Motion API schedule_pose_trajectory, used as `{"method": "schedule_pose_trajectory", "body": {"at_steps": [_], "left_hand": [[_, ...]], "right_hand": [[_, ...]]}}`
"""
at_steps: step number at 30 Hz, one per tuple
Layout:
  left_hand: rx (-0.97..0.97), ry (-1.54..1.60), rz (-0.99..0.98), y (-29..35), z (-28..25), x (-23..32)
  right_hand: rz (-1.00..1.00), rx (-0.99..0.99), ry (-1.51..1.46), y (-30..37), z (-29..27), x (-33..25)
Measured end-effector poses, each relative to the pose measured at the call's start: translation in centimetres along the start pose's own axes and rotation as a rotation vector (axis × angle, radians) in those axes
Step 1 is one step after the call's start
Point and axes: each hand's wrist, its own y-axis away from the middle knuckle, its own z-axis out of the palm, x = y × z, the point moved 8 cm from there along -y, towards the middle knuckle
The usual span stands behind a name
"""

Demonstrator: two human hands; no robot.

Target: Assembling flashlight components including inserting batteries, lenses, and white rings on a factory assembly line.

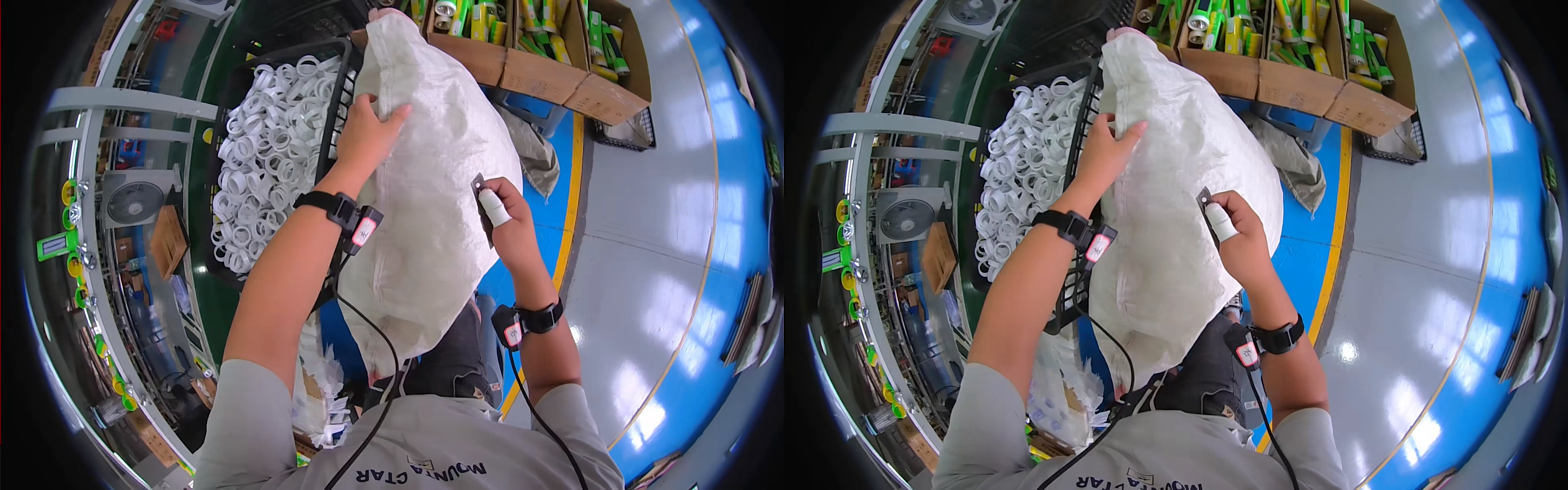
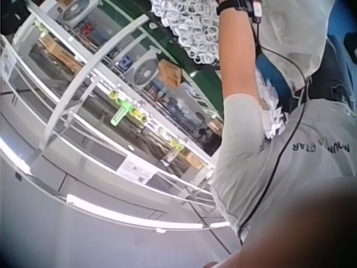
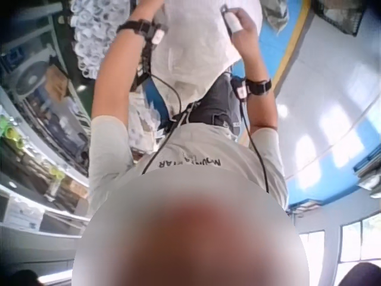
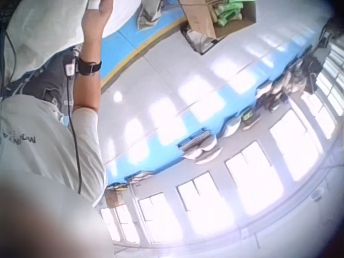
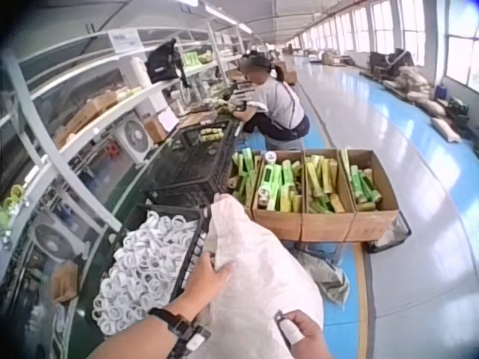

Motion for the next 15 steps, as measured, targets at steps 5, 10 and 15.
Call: {"method": "schedule_pose_trajectory", "body": {"at_steps": [5,10,15], "left_hand": [[-0.11,0.168,0.025,-4.3,-0.4,2.5],[-0.108,0.29,0.022,-4.5,-1.1,2.1],[-0.159,0.42,-0.03,-4.7,-1.2,0.7]], "right_hand": [[-0.246,0.1,0.412,-3.7,1.0,-2.5],[-0.394,0.125,0.802,-8.7,5.1,-7.9],[-0.568,0.151,0.941,-13.8,7.7,-10.5]]}}
